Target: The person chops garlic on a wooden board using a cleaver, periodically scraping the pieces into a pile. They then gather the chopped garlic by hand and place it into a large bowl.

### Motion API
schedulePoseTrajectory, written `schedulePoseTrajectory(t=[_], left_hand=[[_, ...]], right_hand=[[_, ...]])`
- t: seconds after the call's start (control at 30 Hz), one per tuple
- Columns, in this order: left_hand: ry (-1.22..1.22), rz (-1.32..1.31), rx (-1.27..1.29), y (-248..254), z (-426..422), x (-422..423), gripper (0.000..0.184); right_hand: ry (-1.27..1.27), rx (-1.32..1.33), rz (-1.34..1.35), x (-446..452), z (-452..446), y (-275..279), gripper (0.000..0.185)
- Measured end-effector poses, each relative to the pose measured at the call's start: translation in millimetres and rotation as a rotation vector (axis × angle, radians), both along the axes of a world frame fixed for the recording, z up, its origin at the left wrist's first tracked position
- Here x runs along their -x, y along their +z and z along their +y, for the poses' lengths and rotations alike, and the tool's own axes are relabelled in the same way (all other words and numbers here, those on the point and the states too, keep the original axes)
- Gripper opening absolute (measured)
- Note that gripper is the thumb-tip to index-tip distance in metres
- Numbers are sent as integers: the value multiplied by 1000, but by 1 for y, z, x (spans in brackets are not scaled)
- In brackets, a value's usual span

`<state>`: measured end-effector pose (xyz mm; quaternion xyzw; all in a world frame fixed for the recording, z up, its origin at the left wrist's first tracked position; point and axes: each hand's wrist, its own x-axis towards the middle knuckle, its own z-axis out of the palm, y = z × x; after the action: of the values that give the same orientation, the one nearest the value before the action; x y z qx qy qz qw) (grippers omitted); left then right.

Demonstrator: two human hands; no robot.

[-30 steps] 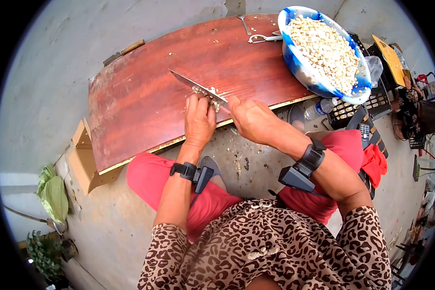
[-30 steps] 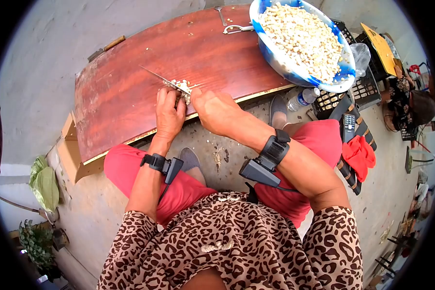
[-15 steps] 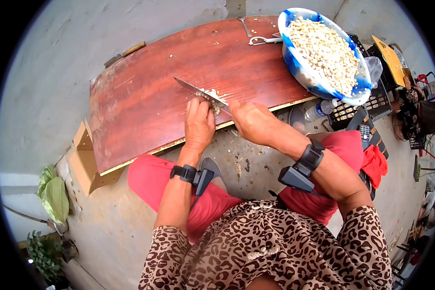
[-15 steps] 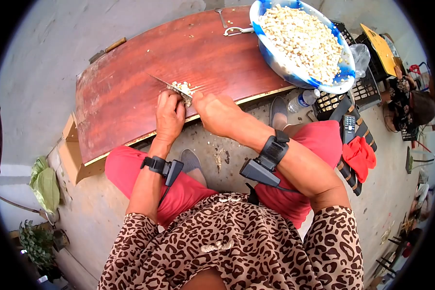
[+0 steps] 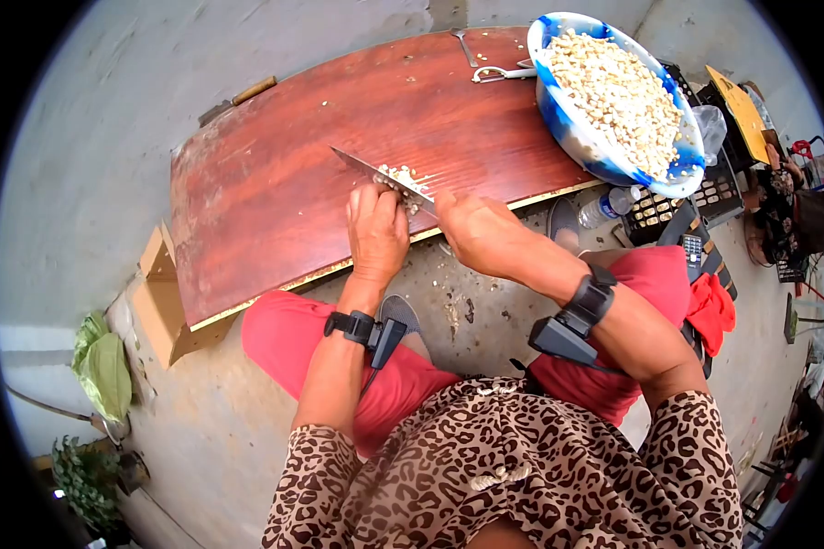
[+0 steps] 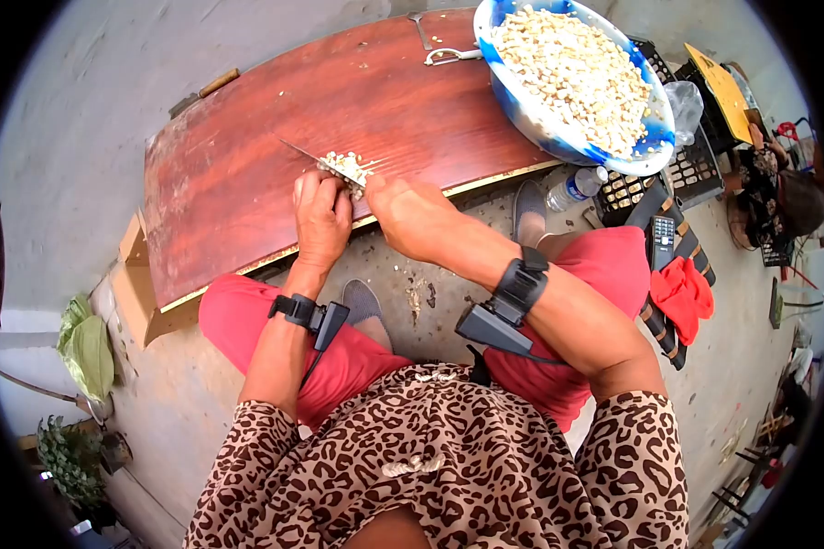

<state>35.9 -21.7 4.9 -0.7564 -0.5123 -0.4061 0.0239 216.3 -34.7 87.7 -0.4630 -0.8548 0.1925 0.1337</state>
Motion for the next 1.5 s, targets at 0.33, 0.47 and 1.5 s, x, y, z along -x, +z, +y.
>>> schedulePoseTrajectory(t=[0.33,0.47,1.5], left_hand=[[-37,-75,55,-3,0,2,11],[-52,-70,52,-1,0,3,12],[2,-47,73,-1,-8,9,11]], right_hand=[[18,-22,26,0,0,-10,10],[30,-36,12,-2,2,-12,10],[61,-71,51,2,-3,-5,9]])
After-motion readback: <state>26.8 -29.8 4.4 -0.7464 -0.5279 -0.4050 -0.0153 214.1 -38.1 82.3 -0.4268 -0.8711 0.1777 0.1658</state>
